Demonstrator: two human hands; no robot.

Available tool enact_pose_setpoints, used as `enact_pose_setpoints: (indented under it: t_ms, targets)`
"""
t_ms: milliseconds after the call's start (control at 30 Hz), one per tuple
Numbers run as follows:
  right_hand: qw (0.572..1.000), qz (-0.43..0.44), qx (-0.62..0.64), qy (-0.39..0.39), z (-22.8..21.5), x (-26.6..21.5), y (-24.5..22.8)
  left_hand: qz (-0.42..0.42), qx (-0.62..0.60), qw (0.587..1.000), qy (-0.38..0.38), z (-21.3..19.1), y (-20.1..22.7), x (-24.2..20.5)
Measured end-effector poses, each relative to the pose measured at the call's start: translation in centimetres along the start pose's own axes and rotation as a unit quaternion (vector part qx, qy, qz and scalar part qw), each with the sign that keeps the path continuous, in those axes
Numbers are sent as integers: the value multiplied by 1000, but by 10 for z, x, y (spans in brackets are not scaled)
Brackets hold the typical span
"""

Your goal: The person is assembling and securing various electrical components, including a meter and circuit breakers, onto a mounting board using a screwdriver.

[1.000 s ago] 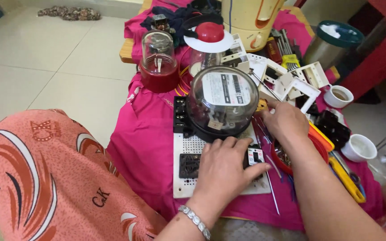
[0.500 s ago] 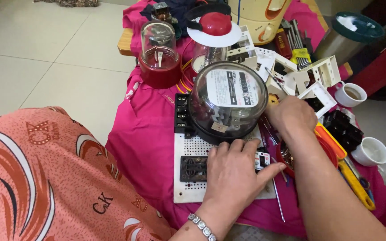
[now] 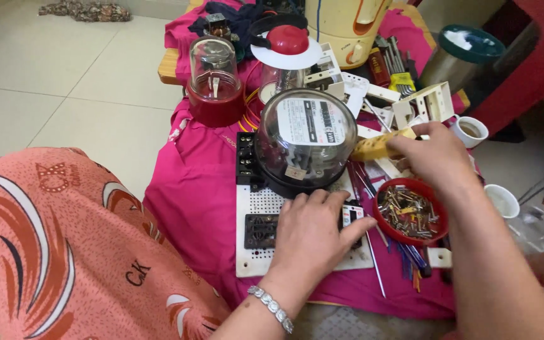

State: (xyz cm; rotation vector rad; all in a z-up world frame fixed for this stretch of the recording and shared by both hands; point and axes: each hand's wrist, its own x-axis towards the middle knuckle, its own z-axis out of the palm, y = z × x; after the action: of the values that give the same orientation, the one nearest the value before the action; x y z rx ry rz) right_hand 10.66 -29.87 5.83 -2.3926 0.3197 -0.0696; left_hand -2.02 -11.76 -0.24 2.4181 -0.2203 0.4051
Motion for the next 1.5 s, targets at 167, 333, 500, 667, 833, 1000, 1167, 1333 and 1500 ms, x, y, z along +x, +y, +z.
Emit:
enact_pose_setpoints:
  t_ms: [167,333,500,667,833,1000,1167,1333,1500]
  targets:
    - [965,70,235,-88,-27,-14,34,-2,-23,999,-33,-11,-6,-1]
    - [950,110,265,-123,-55,-50,19,-1,-19,999,-34,-33,-14,-3]
    - [942,65,267,-192,-60,-84,2,-18,-144,989,-23,-71,-29,-4]
    - [925,73,263,-263,-17,-111,-11,-37,-113,991,-58,-94,-42,-21]
    - [914,43,258,-310,27,-125,-22,-62,-75,990,-100,-96,-73,-30]
    - [935,-192,-183,-233,50,-118,-10,-91,-35,990,-102,-105,-86,-34]
    - [912,-263,-248,-192,39,-124,-20,-97,-28,987,-124,-101,-80,-31]
    - [908,-260,-269,-192,46,-117,-15,-116,-9,980,-158,-90,-86,-28]
    - [907,-257,-271,-193,42,-129,-29,-131,12,975,-181,-103,-71,-26]
